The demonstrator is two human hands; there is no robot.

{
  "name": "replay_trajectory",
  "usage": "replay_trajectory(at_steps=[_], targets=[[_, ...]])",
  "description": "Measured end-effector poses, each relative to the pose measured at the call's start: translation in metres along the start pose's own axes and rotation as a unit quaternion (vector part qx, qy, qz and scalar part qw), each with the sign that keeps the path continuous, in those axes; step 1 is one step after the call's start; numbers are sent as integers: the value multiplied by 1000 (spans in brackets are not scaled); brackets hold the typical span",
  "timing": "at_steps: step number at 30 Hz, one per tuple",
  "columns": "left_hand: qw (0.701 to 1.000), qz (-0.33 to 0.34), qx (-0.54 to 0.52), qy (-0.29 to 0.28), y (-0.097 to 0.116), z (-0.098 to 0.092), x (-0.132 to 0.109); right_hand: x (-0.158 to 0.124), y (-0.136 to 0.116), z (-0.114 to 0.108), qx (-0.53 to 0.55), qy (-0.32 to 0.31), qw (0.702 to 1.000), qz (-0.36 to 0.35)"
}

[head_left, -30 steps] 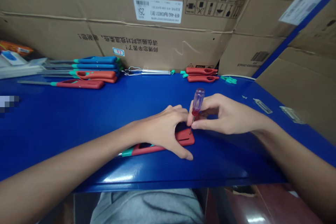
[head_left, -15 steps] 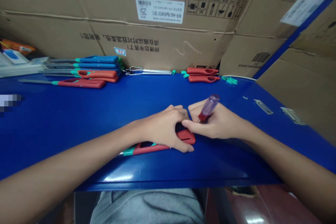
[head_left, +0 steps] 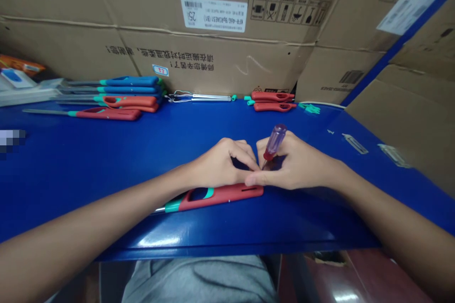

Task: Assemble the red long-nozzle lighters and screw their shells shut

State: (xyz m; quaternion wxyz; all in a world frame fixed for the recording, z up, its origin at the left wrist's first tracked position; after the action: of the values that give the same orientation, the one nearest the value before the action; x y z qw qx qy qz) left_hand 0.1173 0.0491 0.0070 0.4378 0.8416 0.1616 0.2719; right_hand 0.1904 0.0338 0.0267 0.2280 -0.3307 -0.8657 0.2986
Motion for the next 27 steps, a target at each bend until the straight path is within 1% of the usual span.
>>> replay_trajectory(at_steps=[3, 7, 9, 11, 13, 15, 17, 21, 23, 27], targets=[[1000, 3, -1, -3, 0, 0, 0, -2, -8, -8, -5, -3, 1000, -23], [1000, 1, -3, -3, 1, 0, 1, -3, -8, -13, 16, -21, 1000, -1], [1000, 3, 1, -9, 2, 2, 0, -2, -7, -12, 56, -47, 997, 11], [1000, 8, 12, -22, 4, 4, 0, -2, -5, -7, 104, -86, 991, 29], [998, 16, 45, -35, 7, 6, -1, -2, -3, -5, 125, -106, 986, 42], [995, 17, 91, -40, 9, 6, -2, 0, -3, -7, 115, -95, 988, 35], [990, 4, 132, -45, 9, 7, -2, 1, -4, -11, 91, -74, 993, 21], [975, -32, 206, -81, 2, 12, -3, 1, -2, -10, 39, -51, 998, 28], [969, -40, 225, -92, 0, 14, -4, 1, -2, -8, 19, -42, 998, 33], [967, -38, 232, -94, 0, 14, -5, 1, -2, -4, 10, -23, 999, 27]])
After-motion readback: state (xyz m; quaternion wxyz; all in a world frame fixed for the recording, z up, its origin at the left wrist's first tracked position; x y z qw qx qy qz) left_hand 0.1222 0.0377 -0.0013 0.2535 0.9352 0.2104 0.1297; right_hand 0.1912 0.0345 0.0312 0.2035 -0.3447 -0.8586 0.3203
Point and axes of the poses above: each hand's wrist, its own x-axis towards the middle knuckle, its own z-axis out of the palm, y = z × x, the point moved 8 cm from there along x, towards the middle knuckle, and after that the axes turned 3 degrees about -z, right-handed, at the moved point
